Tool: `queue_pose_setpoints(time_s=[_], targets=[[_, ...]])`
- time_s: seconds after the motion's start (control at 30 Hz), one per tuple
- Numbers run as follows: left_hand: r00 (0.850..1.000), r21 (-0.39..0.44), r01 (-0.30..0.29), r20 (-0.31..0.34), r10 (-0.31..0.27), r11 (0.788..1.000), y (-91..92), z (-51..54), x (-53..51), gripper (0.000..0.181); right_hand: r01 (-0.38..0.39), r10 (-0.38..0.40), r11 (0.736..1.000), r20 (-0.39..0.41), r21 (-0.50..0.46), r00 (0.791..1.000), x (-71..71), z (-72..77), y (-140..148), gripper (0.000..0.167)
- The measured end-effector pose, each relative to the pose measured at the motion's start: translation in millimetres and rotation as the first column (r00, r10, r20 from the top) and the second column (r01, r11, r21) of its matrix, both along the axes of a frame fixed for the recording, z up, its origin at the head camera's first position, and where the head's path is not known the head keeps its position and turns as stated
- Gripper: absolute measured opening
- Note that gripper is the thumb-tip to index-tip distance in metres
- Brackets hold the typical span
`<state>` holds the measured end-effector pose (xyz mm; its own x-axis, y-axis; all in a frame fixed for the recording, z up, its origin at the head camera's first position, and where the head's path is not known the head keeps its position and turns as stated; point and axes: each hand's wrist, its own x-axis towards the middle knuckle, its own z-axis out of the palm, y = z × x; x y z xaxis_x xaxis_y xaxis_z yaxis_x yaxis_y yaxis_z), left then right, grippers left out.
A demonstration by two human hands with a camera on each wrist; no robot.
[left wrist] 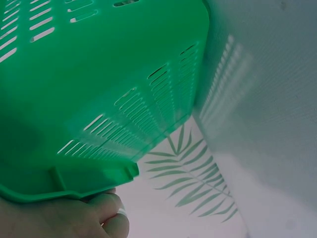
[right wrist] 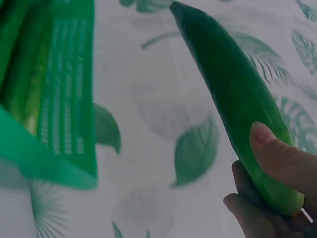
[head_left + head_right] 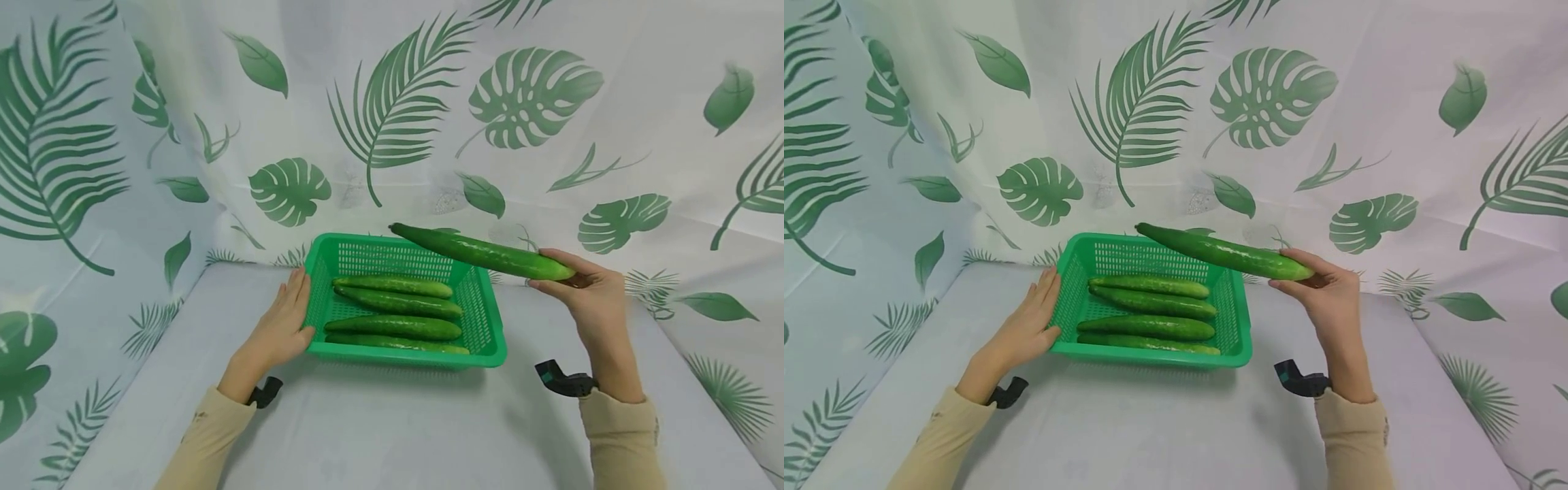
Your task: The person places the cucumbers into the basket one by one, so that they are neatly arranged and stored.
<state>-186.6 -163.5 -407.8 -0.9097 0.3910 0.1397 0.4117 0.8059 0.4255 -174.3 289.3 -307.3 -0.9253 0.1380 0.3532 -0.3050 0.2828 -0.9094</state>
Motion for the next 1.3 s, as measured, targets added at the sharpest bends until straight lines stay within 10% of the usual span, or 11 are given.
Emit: queue_pose_setpoints(time_s=[0.3, 0.57, 1.3], targets=[[1.000, 0.006, 0.015, -0.009, -0.015, 1.000, -1.2, -1.0, -1.4, 0.084, -0.130, 0.130, 0.981, 0.009, 0.146, 0.991, 1.9, -37.7, -52.8, 0.045], [1.000, 0.000, 0.010, 0.003, -0.010, 1.000, -0.4, -1.2, -2.0, 0.085, -0.218, 0.186, 0.958, 0.176, 0.186, 0.967, 5.1, -70.4, -71.5, 0.046], [1.000, 0.012, 0.014, 0.001, -0.014, 1.000, -0.3, 0.6, -0.8, 0.084, -0.370, 0.313, 0.867, 0.212, 0.333, 0.926, 5.9, -80.5, -73.4, 0.038]])
